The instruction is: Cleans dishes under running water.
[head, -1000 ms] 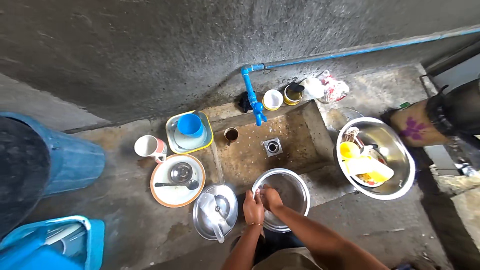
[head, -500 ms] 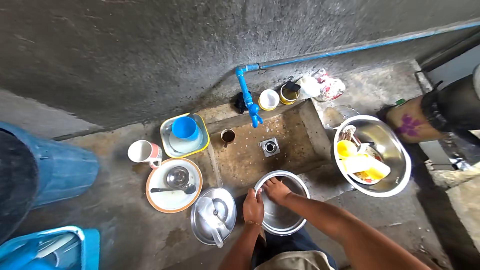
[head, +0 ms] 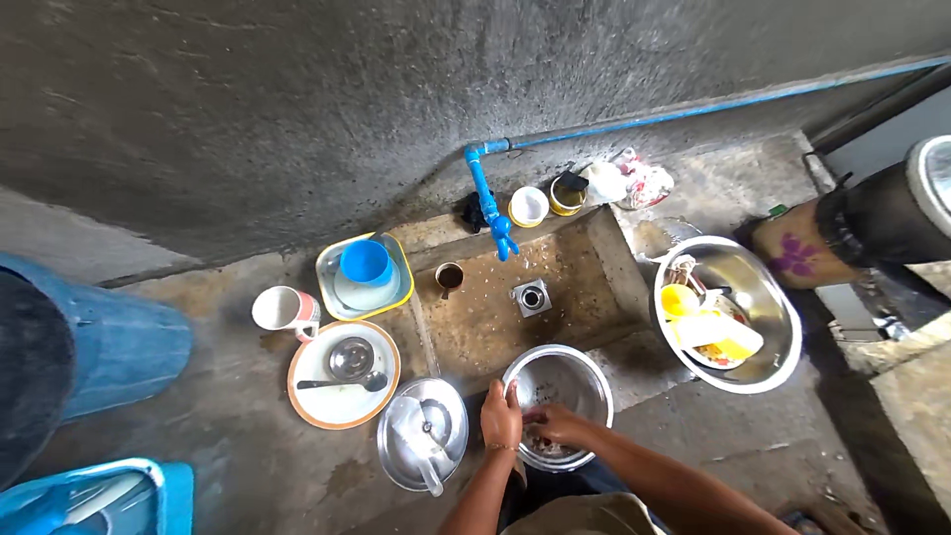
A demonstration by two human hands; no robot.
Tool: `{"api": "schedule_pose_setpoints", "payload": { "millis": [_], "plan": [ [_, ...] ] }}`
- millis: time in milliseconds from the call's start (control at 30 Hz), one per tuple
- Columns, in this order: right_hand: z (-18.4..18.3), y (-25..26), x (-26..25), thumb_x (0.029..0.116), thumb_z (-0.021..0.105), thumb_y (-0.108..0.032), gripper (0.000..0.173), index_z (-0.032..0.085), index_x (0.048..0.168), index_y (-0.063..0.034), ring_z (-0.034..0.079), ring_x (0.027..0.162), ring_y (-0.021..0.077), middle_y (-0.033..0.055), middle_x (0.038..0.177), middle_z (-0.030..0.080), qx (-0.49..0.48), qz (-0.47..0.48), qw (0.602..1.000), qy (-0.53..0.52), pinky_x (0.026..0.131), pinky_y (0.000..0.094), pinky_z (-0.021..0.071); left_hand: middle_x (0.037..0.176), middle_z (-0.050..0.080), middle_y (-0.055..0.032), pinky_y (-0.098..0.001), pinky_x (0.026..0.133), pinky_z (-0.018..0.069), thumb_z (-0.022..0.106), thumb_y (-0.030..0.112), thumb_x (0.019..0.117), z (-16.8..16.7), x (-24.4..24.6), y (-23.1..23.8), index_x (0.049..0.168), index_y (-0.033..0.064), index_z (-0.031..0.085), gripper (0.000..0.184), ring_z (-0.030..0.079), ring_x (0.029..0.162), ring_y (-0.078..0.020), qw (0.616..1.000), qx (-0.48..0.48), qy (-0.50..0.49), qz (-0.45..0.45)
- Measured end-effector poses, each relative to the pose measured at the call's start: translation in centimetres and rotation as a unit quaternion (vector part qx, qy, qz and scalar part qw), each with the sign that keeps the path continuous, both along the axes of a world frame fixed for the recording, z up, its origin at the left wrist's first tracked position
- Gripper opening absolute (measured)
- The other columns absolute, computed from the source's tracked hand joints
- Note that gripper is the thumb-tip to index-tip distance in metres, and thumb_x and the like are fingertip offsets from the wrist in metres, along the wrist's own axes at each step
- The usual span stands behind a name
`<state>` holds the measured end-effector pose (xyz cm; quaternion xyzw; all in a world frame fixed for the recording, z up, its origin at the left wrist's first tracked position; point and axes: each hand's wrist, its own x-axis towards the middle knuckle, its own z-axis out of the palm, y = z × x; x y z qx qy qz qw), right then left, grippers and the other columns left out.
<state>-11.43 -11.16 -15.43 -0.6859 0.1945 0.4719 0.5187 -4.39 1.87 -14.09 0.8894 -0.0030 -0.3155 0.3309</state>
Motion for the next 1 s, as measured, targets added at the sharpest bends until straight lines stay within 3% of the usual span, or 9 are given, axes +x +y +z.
{"api": "schedule_pose_setpoints", "payload": {
  "millis": [67, 167, 267, 367, 467, 533, 700, 900, 1000],
  "plan": [
    [0.9, 0.3, -0.5, 0.1005, 0.063, -0.017, 0.047, 0.055, 0.145, -0.0036, 0.057, 0.130, 0.0348, 0.0232, 0.138, 0.060, -0.026, 0.092, 0.994, -0.059, 0.114, 0.0522, 0.0415, 0.112, 0.069, -0.0233, -0.0514, 0.098, 0.0521, 0.051, 0.030, 0.1083, -0.2, -0.4, 0.1, 0.124, -0.0051, 0.062, 0.040, 0.069, 0.107, -0.0351, 1.000, -0.002, 0.002, 0.011],
    [1.7, 0.6, -1.2, 0.1046, 0.057, -0.023, 0.037, 0.063, 0.135, -0.0025, 0.055, 0.131, 0.0443, 0.0257, 0.138, 0.059, -0.175, 0.230, 0.957, -0.002, 0.109, 0.0616, 0.0434, 0.109, 0.070, -0.0229, -0.0512, 0.096, 0.0526, 0.052, 0.030, 0.1080, -0.2, -0.6, -0.1, 0.121, -0.0050, 0.062, 0.038, 0.069, 0.104, -0.0347, 1.000, 0.000, -0.005, 0.020],
    [1.4, -1.3, -0.4, 0.0995, 0.057, -0.006, 0.036, 0.061, 0.134, 0.0037, 0.052, 0.132, 0.0484, 0.0280, 0.143, 0.054, -0.278, 0.203, 0.939, 0.022, 0.105, 0.0648, 0.0460, 0.104, 0.070, -0.0225, -0.0501, 0.092, 0.0542, 0.054, 0.028, 0.1072, -0.3, -0.8, 0.0, 0.116, -0.0052, 0.063, 0.035, 0.070, 0.099, -0.0346, 1.000, -0.008, -0.024, 0.002],
    [1.2, -2.9, 2.1, 0.1012, 0.046, 0.005, 0.037, 0.060, 0.136, 0.0035, 0.051, 0.135, 0.0428, 0.0254, 0.143, 0.054, -0.346, 0.167, 0.922, -0.050, 0.109, 0.0555, 0.0455, 0.101, 0.070, -0.0228, -0.0503, 0.090, 0.0544, 0.054, 0.025, 0.1068, -0.5, -0.9, 0.0, 0.113, -0.0066, 0.064, 0.034, 0.070, 0.097, -0.0349, 0.999, -0.017, -0.039, -0.002],
    [0.4, -0.6, 0.2, 0.0990, 0.051, 0.002, 0.035, 0.062, 0.133, 0.0045, 0.051, 0.134, 0.0448, 0.0270, 0.142, 0.055, -0.321, 0.144, 0.934, -0.053, 0.108, 0.0583, 0.0463, 0.102, 0.069, -0.0224, -0.0507, 0.091, 0.0540, 0.054, 0.027, 0.1072, -0.4, -0.8, -0.1, 0.114, -0.0056, 0.063, 0.034, 0.070, 0.098, -0.0347, 1.000, -0.007, -0.026, 0.002],
    [0.0, 0.7, -1.2, 0.1008, 0.054, -0.006, 0.035, 0.062, 0.134, 0.0008, 0.050, 0.136, 0.0431, 0.0235, 0.146, 0.054, -0.283, 0.147, 0.948, -0.020, 0.109, 0.0588, 0.0453, 0.103, 0.069, -0.0224, -0.0504, 0.092, 0.0536, 0.053, 0.028, 0.1074, -0.1, -0.7, -0.2, 0.115, -0.0057, 0.063, 0.035, 0.070, 0.099, -0.0348, 1.000, -0.008, -0.025, -0.006],
    [1.3, -2.5, 2.5, 0.1000, 0.048, 0.004, 0.037, 0.060, 0.135, 0.0025, 0.056, 0.129, 0.0439, 0.0259, 0.142, 0.055, -0.339, 0.135, 0.931, -0.015, 0.104, 0.0580, 0.0487, 0.100, 0.069, -0.0223, -0.0507, 0.090, 0.0540, 0.054, 0.025, 0.1068, -0.5, -0.7, -0.2, 0.112, -0.0059, 0.064, 0.033, 0.070, 0.096, -0.0348, 0.999, -0.018, -0.034, -0.010],
    [1.0, 0.2, 0.6, 0.0975, 0.060, -0.009, 0.033, 0.065, 0.128, 0.0018, 0.057, 0.127, 0.0454, 0.0256, 0.137, 0.060, -0.281, 0.152, 0.948, 0.011, 0.102, 0.0631, 0.0479, 0.101, 0.069, -0.0215, -0.0494, 0.091, 0.0536, 0.054, 0.026, 0.1069, -0.4, -0.6, -0.2, 0.113, -0.0050, 0.063, 0.033, 0.070, 0.097, -0.0334, 0.999, -0.020, -0.034, -0.002],
    [2.1, -2.2, 3.7, 0.0996, 0.053, -0.001, 0.031, 0.064, 0.128, 0.0028, 0.058, 0.126, 0.0464, 0.0266, 0.136, 0.060, -0.329, 0.151, 0.932, 0.010, 0.100, 0.0632, 0.0493, 0.098, 0.069, -0.0226, -0.0501, 0.089, 0.0542, 0.055, 0.025, 0.1065, -0.4, -0.8, -0.2, 0.110, -0.0065, 0.064, 0.033, 0.070, 0.095, -0.0346, 0.999, -0.021, -0.045, -0.007]
  ]
}}
